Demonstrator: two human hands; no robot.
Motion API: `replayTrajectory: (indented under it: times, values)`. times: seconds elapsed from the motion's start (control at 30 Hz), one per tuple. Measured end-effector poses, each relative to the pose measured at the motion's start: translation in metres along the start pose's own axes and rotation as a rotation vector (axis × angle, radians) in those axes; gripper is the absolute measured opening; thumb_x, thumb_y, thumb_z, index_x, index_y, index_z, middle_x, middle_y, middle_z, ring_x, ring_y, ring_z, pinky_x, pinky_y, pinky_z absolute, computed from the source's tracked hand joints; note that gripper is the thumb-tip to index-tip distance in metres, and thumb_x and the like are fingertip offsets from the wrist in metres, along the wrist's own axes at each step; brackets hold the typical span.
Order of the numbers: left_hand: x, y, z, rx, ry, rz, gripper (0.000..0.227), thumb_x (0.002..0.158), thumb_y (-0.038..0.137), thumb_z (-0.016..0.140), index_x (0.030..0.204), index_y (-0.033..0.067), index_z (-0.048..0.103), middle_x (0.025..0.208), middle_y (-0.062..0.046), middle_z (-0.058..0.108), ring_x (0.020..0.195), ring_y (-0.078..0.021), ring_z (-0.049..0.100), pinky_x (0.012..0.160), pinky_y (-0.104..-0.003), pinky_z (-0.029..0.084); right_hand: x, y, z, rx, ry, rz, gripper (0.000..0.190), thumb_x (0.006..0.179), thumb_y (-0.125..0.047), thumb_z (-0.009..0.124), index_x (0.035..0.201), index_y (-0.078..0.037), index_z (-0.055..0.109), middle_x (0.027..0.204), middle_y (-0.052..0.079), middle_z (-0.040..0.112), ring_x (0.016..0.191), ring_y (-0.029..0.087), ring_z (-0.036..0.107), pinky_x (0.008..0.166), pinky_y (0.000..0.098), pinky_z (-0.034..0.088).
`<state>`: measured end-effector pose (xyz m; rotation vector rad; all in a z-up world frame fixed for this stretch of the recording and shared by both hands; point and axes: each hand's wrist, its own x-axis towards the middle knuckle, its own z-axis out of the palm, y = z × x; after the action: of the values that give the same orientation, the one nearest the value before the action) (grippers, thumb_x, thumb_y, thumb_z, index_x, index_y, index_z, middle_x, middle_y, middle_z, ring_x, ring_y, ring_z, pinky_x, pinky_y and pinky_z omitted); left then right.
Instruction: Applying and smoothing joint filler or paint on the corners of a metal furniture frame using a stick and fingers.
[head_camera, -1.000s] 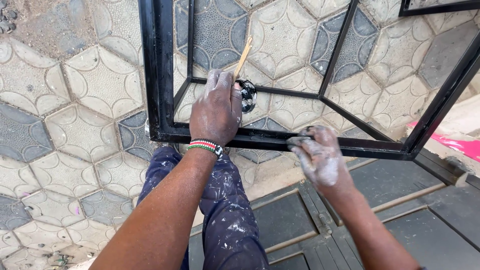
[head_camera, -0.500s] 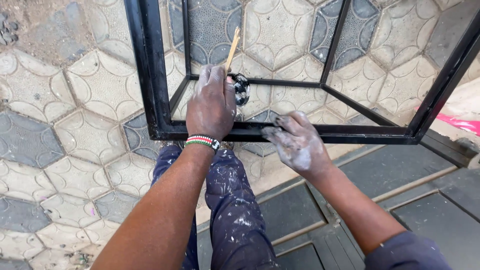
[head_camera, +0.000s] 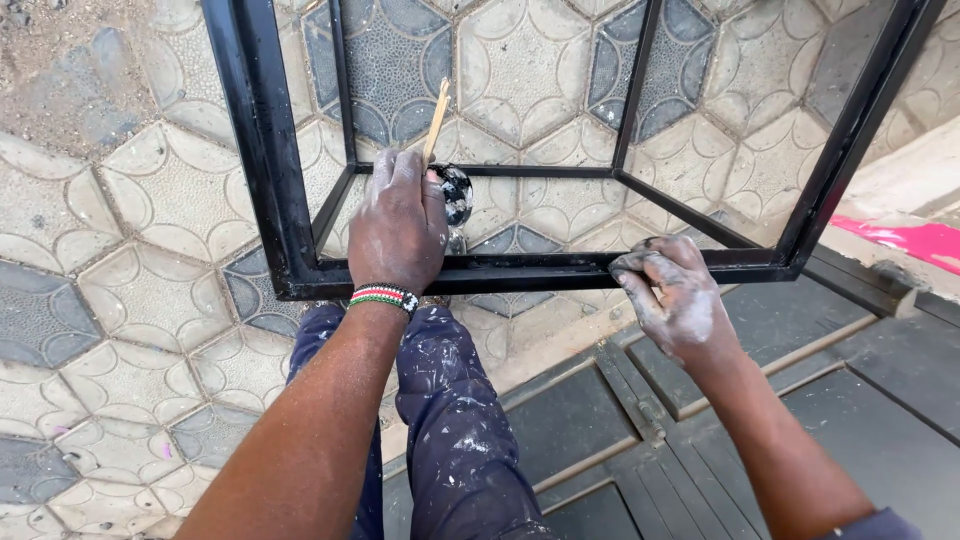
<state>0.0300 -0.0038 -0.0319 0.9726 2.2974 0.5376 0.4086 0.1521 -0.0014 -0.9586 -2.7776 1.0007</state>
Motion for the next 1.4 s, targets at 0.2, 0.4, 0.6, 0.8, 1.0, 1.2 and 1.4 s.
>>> replayTrajectory:
  times: [0.2,0.4,0.6,0.8,1.0,1.2,1.4]
  values:
    - [0.001,-0.003,0.003,0.027,-0.001,0.01,0.035,0.125,0.032,0.055,0.146,0.0103,0.072,0.136,-0.025,0.075,0.122,-0.0545,0.079,0.094,-0.07,0.068,0.014,-0.055,0.011,0.141,0.002,0.231,0.019,0.109,-0.021,0.091,0.12,-0.006,0.091,0.108,0.022,0.085,0.119,0.05,0.08,0.109,0.0582,0.065]
    - [0.002,0.004,-0.007,0.004,-0.034,-0.005,0.035,0.124,0.03,0.052,0.147,0.0102,0.071,0.137,-0.024,0.076,0.117,-0.0535,0.081,0.091,-0.07,0.069,0.054,-0.097,-0.001,0.224,-0.123,0.452,0.015,0.108,-0.024,0.089,0.116,-0.011,0.089,0.105,0.021,0.083,0.116,0.049,0.081,0.098,0.0585,0.066]
    - [0.006,0.001,-0.004,0.019,-0.023,0.04,0.034,0.124,0.026,0.052,0.143,0.0089,0.074,0.13,-0.019,0.075,0.112,-0.0465,0.084,0.086,-0.061,0.072,0.064,-0.089,-0.018,0.116,-0.286,0.427,0.017,0.106,-0.013,0.088,0.119,-0.003,0.091,0.118,0.029,0.083,0.127,0.058,0.077,0.108,0.0632,0.065]
    - [0.005,-0.004,0.002,0.014,-0.069,0.02,0.032,0.123,0.028,0.052,0.141,0.0107,0.071,0.126,-0.016,0.072,0.112,-0.0447,0.082,0.086,-0.06,0.072,0.063,-0.072,-0.018,0.027,-0.258,0.299,0.015,0.109,-0.018,0.089,0.115,-0.005,0.09,0.117,0.022,0.086,0.128,0.051,0.079,0.106,0.0604,0.068]
    - [0.005,0.004,-0.01,-0.03,-0.068,0.01,0.031,0.124,0.025,0.053,0.14,0.0087,0.073,0.125,-0.018,0.072,0.106,-0.0471,0.083,0.083,-0.062,0.071,0.052,-0.041,-0.023,0.042,-0.328,0.247,0.014,0.11,-0.021,0.087,0.114,-0.009,0.091,0.119,0.02,0.086,0.131,0.049,0.08,0.108,0.0575,0.068]
    - [-0.003,0.007,-0.006,0.064,0.002,0.023,0.029,0.125,0.029,0.057,0.136,0.0072,0.072,0.125,-0.019,0.069,0.101,-0.0542,0.081,0.079,-0.069,0.069,0.05,-0.017,-0.022,0.15,-0.348,0.098,0.013,0.106,-0.023,0.091,0.104,-0.01,0.092,0.11,0.016,0.089,0.118,0.047,0.083,0.103,0.0539,0.07]
    - [-0.002,0.02,-0.011,0.087,0.092,0.075,0.021,0.127,0.023,0.055,0.128,0.0043,0.065,0.128,-0.019,0.068,0.099,-0.0526,0.07,0.071,-0.068,0.056,0.045,0.011,-0.011,0.202,-0.188,-0.306,0.023,0.114,-0.01,0.085,0.136,-0.006,0.091,0.124,0.013,0.082,0.112,0.035,0.074,0.101,0.0487,0.059]
